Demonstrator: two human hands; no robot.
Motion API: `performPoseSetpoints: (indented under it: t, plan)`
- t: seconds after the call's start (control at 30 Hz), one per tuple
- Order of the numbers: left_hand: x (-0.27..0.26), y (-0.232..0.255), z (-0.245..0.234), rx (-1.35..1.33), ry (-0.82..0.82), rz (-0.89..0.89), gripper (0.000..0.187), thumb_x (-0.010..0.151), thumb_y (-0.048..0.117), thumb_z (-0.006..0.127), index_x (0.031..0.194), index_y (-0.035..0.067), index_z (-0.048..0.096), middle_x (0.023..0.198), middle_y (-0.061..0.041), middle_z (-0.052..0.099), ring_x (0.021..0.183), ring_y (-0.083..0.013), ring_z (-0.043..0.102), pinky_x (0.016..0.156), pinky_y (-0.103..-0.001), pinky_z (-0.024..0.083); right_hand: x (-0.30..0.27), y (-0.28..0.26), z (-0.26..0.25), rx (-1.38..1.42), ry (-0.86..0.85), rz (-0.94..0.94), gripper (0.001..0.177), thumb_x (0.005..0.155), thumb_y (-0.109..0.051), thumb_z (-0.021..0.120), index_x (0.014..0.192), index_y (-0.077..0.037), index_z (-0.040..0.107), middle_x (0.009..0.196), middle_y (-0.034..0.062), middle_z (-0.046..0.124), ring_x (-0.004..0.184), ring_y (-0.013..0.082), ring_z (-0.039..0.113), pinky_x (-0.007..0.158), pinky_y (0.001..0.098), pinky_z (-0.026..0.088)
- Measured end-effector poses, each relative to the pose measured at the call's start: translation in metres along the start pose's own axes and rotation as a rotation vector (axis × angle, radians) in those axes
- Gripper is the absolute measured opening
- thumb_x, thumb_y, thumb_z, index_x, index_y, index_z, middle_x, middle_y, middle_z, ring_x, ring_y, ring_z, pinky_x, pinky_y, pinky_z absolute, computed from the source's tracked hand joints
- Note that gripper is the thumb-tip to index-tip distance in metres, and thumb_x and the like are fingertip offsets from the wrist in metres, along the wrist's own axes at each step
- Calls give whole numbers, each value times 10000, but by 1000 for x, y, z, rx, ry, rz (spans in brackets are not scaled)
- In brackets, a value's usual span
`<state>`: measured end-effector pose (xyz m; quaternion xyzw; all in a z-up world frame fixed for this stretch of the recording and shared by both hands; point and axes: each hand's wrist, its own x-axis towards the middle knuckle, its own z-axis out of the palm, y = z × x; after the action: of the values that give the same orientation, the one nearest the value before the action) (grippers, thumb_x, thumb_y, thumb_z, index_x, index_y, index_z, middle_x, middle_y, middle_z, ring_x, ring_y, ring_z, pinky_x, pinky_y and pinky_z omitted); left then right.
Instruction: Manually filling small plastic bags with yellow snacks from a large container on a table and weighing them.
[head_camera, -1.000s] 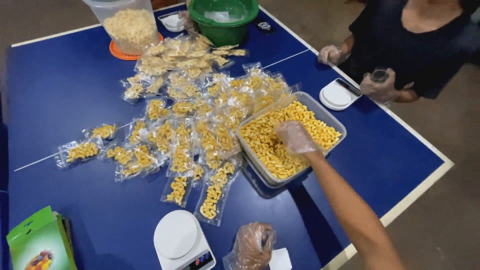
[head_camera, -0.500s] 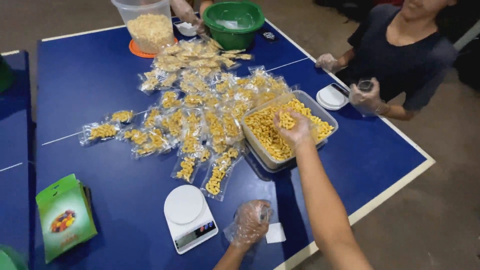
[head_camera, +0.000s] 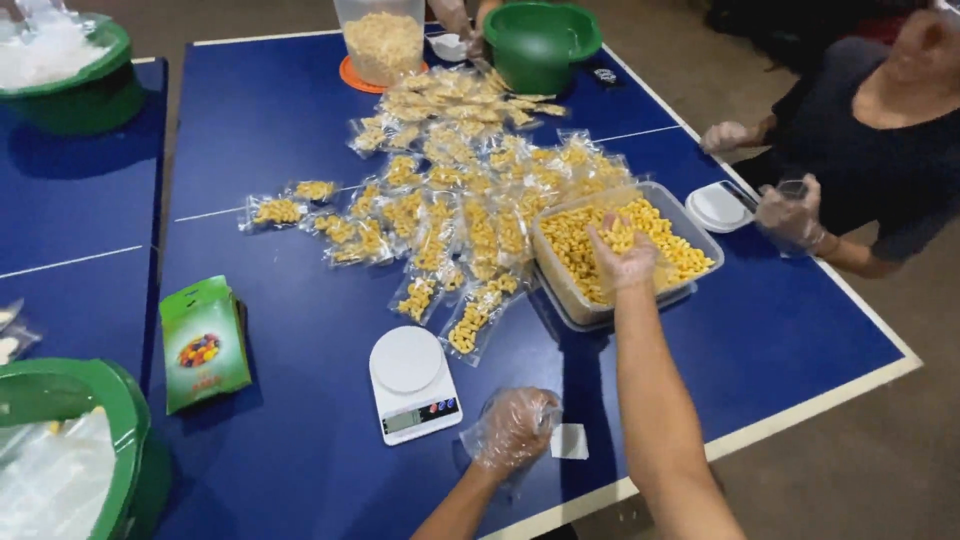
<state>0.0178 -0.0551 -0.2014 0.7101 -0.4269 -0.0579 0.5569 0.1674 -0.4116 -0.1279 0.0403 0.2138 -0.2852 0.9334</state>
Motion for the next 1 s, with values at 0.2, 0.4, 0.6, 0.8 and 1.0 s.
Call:
performPoseSetpoints:
  t: [0.2,0.4,0.6,0.8,1.0]
  plan:
    - [-13,-1,-5,294,24,113,337,753,201,610,1078,205,701,940,-24,741,847,-270,709,856,-429,535,22,-12,-20,35,34,-20,164,971,-56,531,1081,61,565,1185,239,573,1131,339,620,915,383,647]
    - [-10,17,-13,311,58,128,192,843,222,642,1009,165,719,873,-52,745,750,-298,711,750,-435,555,-22,-4,-17,-202,78,-52,100,957,-73,637,899,-55,557,1216,239,583,1056,285,665,772,290,677]
    - [-9,19,-14,214,101,-1,388,886,488,715,1015,123,705,825,-51,739,652,-229,700,647,-399,543,-140,26,-37,-355,-146,186,166,885,-61,628,1045,-38,589,974,174,638,795,248,657,537,246,574]
    - [-6,40,-19,186,219,-57,251,811,347,833,971,222,685,741,-36,683,704,-283,715,656,-397,608,-247,54,-98,-599,27,255,263,896,-121,642,1141,-31,675,976,160,686,766,225,640,511,181,502]
    - [-13,45,-16,7,121,-250,315,715,305,848,980,212,705,760,-77,711,774,-349,732,645,-472,595,-303,61,-126,-1030,65,200,288,954,-98,554,1226,-25,612,991,157,713,734,187,616,459,160,452]
